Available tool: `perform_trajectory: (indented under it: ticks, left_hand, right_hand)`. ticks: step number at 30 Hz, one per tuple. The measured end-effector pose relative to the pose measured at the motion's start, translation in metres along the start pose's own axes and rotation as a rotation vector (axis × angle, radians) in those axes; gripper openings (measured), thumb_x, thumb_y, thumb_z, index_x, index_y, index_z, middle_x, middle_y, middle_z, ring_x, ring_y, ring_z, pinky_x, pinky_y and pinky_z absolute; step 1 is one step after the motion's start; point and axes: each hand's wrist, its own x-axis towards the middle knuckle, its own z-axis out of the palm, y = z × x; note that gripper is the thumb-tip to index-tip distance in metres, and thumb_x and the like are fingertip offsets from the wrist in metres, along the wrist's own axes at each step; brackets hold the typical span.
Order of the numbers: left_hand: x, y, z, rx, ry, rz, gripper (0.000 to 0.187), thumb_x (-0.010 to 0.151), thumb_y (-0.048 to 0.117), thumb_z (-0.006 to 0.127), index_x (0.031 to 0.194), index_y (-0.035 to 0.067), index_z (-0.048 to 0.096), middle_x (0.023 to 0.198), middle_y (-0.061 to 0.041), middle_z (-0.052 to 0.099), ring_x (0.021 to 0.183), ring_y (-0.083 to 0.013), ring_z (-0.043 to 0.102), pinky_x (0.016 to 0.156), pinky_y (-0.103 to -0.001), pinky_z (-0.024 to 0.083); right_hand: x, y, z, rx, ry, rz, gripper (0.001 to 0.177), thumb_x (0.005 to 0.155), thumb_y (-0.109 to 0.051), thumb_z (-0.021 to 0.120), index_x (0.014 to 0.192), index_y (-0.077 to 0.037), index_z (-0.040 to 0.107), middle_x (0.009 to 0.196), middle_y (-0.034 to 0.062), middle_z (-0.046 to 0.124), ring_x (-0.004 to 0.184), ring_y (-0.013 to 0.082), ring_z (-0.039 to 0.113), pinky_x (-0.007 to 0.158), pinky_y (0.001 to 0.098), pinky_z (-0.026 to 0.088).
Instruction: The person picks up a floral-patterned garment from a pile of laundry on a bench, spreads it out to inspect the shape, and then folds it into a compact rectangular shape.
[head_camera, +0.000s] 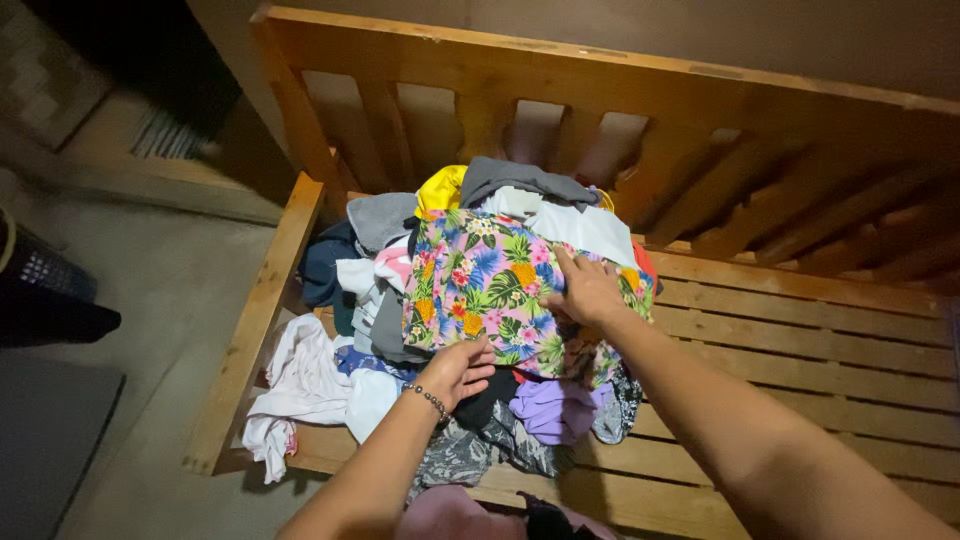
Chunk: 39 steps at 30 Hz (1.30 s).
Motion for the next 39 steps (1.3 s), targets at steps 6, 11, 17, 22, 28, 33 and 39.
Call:
perform_trajectory:
  ticks: [6,11,17,22,28,33,39]
  left_hand:
    - [-0.004,-0.001,0.001,-0.011,-0.033,0.017,0.053,0.097,0.052,0.055,0.129,0.009,0.063,0.137,-0.008,0.065,0.121,-0.0246,0.061,0.102,-0.045,0.047]
    - [-0.017,-0.002,-0.002,-0.125,0.005,0.026,0.069,0.098,0.058,0.046,0.146,0.009,0.049,0.154,-0.013,0.053,0.133,-0.0328,0.054,0.109,-0.052,0.043]
    - [-0.04,0.026,0.014,-0.206,0.178,0.126,0.083,0.097,0.066,0.035,0.164,0.025,0.01,0.171,-0.004,0.011,0.154,-0.0322,0.021,0.123,-0.056,0.022]
    - [-0.056,0.076,0.042,-0.289,-0.035,0.321,0.081,0.097,0.064,0.036,0.162,0.021,0.016,0.168,-0.005,0.017,0.149,-0.0294,0.023,0.121,-0.053,0.02]
    - [-0.086,0.085,0.067,-0.518,-0.378,0.419,0.077,0.096,0.059,0.04,0.159,0.02,0.023,0.163,-0.006,0.023,0.143,-0.0294,0.028,0.117,-0.052,0.024]
    - [-0.093,0.096,0.066,-0.656,-0.381,0.53,0.073,0.095,0.055,0.044,0.157,0.018,0.028,0.158,-0.006,0.029,0.138,-0.0294,0.032,0.114,-0.05,0.027]
    - [-0.078,0.154,0.05,-0.717,-0.443,0.619,0.069,0.094,0.05,0.048,0.154,0.016,0.034,0.153,-0.007,0.035,0.133,-0.0294,0.037,0.11,-0.049,0.031]
  right_hand:
    - [0.002,0.007,0.003,0.042,-0.007,-0.091,0.043,0.095,-0.049,0.067,0.098,-0.006,0.071,0.093,0.0186,0.07,0.091,0.039,0.067,0.081,0.0492,0.053]
    - [0.003,-0.018,-0.042,0.555,-0.297,0.183,0.037,0.095,-0.042,0.069,0.099,-0.006,0.077,0.083,0.0144,0.077,0.076,0.0257,0.071,0.073,0.0399,0.055]
    - [0.005,-0.059,-0.149,1.458,-0.37,0.46,0.033,0.094,-0.03,0.069,0.108,0.0,0.074,0.096,0.0114,0.078,0.079,0.0204,0.072,0.077,0.0401,0.06]
    - [0.017,-0.099,-0.225,1.94,-0.38,0.349,0.04,0.097,-0.028,0.066,0.121,0.004,0.066,0.114,0.0173,0.076,0.096,0.0236,0.076,0.095,0.043,0.06]
    - [0.041,-0.156,-0.276,2.148,-0.392,0.096,0.053,0.096,-0.04,0.059,0.125,0.004,0.062,0.122,0.0237,0.071,0.11,0.0339,0.072,0.102,0.0519,0.057]
    - [0.052,-0.183,-0.265,2.279,-0.283,0.123,0.055,0.101,-0.045,0.052,0.127,0.003,0.061,0.125,0.0228,0.069,0.114,0.0348,0.069,0.104,0.0541,0.055]
    - [0.022,-0.151,-0.223,2.066,-0.092,0.379,0.057,0.098,-0.049,0.058,0.126,-0.001,0.064,0.125,0.0192,0.072,0.113,0.0319,0.07,0.099,0.0513,0.058]
